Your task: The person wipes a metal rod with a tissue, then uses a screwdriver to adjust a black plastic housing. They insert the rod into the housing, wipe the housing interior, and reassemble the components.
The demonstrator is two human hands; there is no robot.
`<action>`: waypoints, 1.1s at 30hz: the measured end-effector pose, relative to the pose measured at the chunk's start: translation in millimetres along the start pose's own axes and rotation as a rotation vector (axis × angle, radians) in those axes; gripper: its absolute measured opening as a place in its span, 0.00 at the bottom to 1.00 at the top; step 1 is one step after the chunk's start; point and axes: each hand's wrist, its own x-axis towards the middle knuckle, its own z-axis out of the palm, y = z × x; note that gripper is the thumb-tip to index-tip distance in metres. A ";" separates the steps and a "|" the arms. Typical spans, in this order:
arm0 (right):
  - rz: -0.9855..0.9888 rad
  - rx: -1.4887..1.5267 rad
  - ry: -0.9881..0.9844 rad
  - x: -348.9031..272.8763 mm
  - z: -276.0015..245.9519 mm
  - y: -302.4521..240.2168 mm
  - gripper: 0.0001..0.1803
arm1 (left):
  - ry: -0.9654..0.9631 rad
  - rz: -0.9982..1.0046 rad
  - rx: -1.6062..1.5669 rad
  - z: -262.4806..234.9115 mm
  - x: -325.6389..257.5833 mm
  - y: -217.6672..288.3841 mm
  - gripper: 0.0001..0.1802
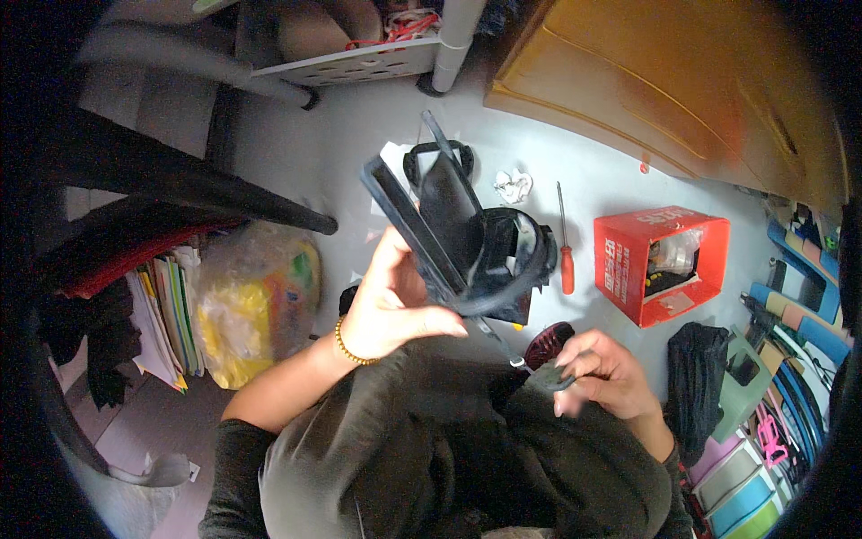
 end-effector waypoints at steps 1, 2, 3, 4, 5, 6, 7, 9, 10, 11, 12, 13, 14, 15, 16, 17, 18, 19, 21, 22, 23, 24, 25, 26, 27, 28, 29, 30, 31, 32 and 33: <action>-0.001 -0.011 0.005 0.4 -2.4 3.7 0.15 | -0.008 0.010 0.034 0.0 -1.9 0.6 0.59; 0.002 -0.019 0.009 0.4 -4.3 7.6 0.14 | -0.128 0.035 0.148 -5.4 -1.2 2.8 0.64; 0.005 -0.028 0.013 1.3 -5.5 10.3 0.13 | -0.104 0.098 0.173 -1.3 -1.3 2.3 0.63; 0.008 -0.014 0.030 3.0 -5.6 11.6 0.10 | -0.175 0.137 0.209 -0.8 1.8 7.2 0.63; -0.013 -0.018 0.032 3.5 -7.8 15.7 0.10 | -0.205 0.151 0.257 1.0 6.6 12.5 0.62; -0.034 -0.021 0.033 4.0 -11.4 21.0 0.10 | -0.234 0.167 0.305 2.8 11.3 18.1 0.61; -0.056 -0.024 0.034 4.2 -14.0 25.4 0.10 | -0.265 0.195 0.401 0.7 13.4 20.4 0.59; -0.073 -0.011 0.030 4.1 -15.9 29.3 0.09 | -0.316 0.263 0.596 -2.0 17.2 28.2 0.54; -0.082 -0.004 0.028 4.0 -16.0 29.8 0.09 | -0.329 0.285 0.610 -2.1 18.3 29.3 0.52; -0.077 0.005 0.032 4.2 -16.1 29.8 0.09 | -0.320 0.277 0.605 -1.7 17.7 29.7 0.50; -0.073 0.014 0.037 4.5 -16.0 29.8 0.08 | -0.310 0.270 0.599 -1.3 17.1 30.1 0.47; -0.068 0.024 0.042 4.8 -16.1 29.8 0.08 | -0.277 0.233 0.575 0.2 14.4 30.3 0.44; -0.060 0.039 0.044 4.7 -16.3 30.3 0.08 | -0.275 0.233 0.573 -0.4 14.4 29.2 0.42; -0.052 0.056 0.047 4.7 -16.7 31.0 0.07 | -0.273 0.234 0.572 -1.1 14.5 28.3 0.40; -0.044 0.072 0.050 4.8 -17.2 31.6 0.07 | -0.299 0.270 0.598 -4.0 16.6 26.5 0.37; -0.034 0.115 0.035 5.1 -17.2 31.3 0.07 | -0.306 0.251 0.595 -4.2 17.0 27.2 0.36; -0.025 0.158 0.021 5.7 -16.9 31.0 0.07 | -0.313 0.231 0.592 -4.6 17.5 28.0 0.34; -0.015 0.200 0.007 6.2 -16.7 31.0 0.07 | -0.302 0.159 0.559 -3.0 16.2 30.4 0.34; -0.041 0.252 -0.031 8.4 -18.4 36.0 0.07 | -0.233 0.013 0.441 4.2 12.8 34.8 0.33; -0.055 0.278 -0.049 9.4 -19.3 38.5 0.08 | -0.175 -0.060 0.355 10.9 11.2 36.4 0.33; -0.041 0.315 -0.074 10.6 -19.9 39.9 0.08 | -0.158 -0.085 0.311 11.7 10.8 35.7 0.35; -0.027 0.352 -0.100 11.8 -20.5 40.9 0.08 | -0.140 -0.110 0.266 12.7 10.5 35.0 0.36; -0.013 0.389 -0.125 12.7 -20.9 41.6 0.08 | -0.162 -0.087 0.265 9.7 9.9 31.8 0.40; -0.016 0.380 -0.128 13.2 -20.9 42.0 0.08 | -0.183 -0.075 0.260 9.0 10.2 30.7 0.44; -0.018 0.370 -0.131 13.7 -20.9 42.3 0.08 | -0.204 -0.064 0.254 8.3 10.7 29.6 0.48; -0.021 0.361 -0.134 13.8 -21.2 42.7 0.07 | -0.226 -0.064 0.247 9.1 12.2 29.7 0.53; -0.022 0.358 -0.136 14.2 -21.9 43.4 0.07 | -0.256 -0.035 0.245 9.4 13.0 29.2 0.57; -0.023 0.355 -0.137 14.5 -22.8 44.4 0.07 | -0.285 -0.006 0.243 9.7 13.8 28.6 0.60; -0.024 0.352 -0.138 14.6 -23.3 44.9 0.07 | -0.323 0.051 0.244 9.1 14.4 26.1 0.62; -0.023 0.345 -0.128 14.2 -23.2 44.6 0.08 | -0.331 0.035 0.223 8.6 14.2 24.6 0.63; -0.022 0.339 -0.117 14.1 -22.9 44.1 0.08 | -0.338 0.018 0.203 8.0 14.0 23.3 0.64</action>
